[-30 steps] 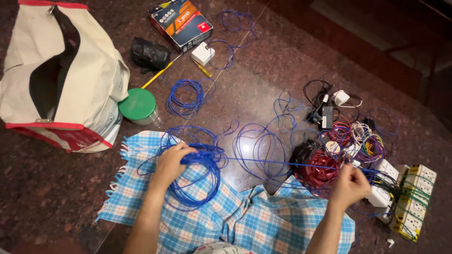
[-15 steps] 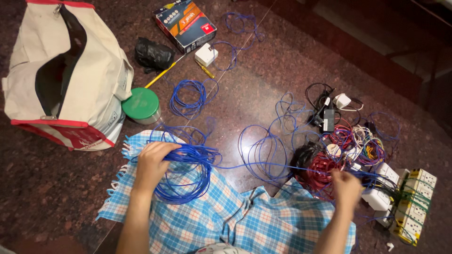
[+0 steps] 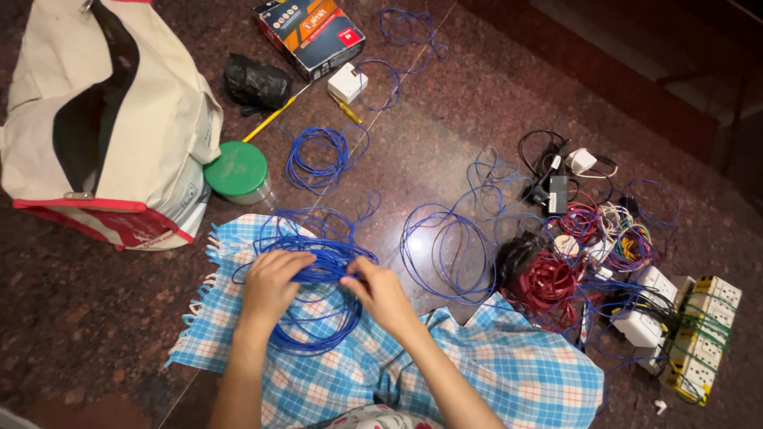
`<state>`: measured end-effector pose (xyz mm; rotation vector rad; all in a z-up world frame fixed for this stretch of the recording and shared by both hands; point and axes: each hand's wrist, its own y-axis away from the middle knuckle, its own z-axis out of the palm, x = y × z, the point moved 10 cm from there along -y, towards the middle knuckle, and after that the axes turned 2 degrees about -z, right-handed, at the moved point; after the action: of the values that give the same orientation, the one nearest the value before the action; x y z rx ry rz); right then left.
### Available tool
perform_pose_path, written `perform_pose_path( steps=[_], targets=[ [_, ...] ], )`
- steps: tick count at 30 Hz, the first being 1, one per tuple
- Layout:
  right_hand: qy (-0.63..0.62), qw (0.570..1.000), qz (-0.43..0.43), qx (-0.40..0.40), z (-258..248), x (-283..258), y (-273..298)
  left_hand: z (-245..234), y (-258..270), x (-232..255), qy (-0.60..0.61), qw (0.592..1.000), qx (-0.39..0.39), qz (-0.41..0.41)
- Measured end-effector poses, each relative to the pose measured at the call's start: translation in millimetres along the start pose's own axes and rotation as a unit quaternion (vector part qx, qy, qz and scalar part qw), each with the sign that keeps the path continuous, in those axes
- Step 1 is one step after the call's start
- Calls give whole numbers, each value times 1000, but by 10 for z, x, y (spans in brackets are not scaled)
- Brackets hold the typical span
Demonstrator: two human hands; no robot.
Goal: The person untangles and separates individual blue wires from a large coiled bunch by hand while sitting on the floor.
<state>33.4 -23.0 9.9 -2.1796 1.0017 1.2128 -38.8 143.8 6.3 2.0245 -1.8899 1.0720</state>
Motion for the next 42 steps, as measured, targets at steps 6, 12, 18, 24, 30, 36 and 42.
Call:
perform_pose_path(
  steps=[6, 12, 18, 24, 30, 36, 42],
  targets=[
    [58, 977, 46, 199, -456, 299, 142, -69, 28, 47, -46, 999, 0, -6],
    [60, 927, -56, 366, -1633, 212, 583, -321, 88, -302, -67, 994, 81, -17],
    [187, 851, -115, 477, -2575, -130, 1014, -780, 28, -429, -60, 971, 230, -40],
    [72, 897, -82, 428, -2485, -59, 952, -346, -33, -1143, 159, 901, 325, -240],
    [68, 940, -72, 326, -1817, -145, 684, 1392, 104, -1188, 382, 841, -64, -378],
    [98, 950, 22, 296, -1692, 199, 581, 294, -257, -48, 5, 963, -153, -220],
    [127, 929, 85, 338, -1895, 660, 691, -362, -146, 941, 386, 895, -221, -24]
  ],
)
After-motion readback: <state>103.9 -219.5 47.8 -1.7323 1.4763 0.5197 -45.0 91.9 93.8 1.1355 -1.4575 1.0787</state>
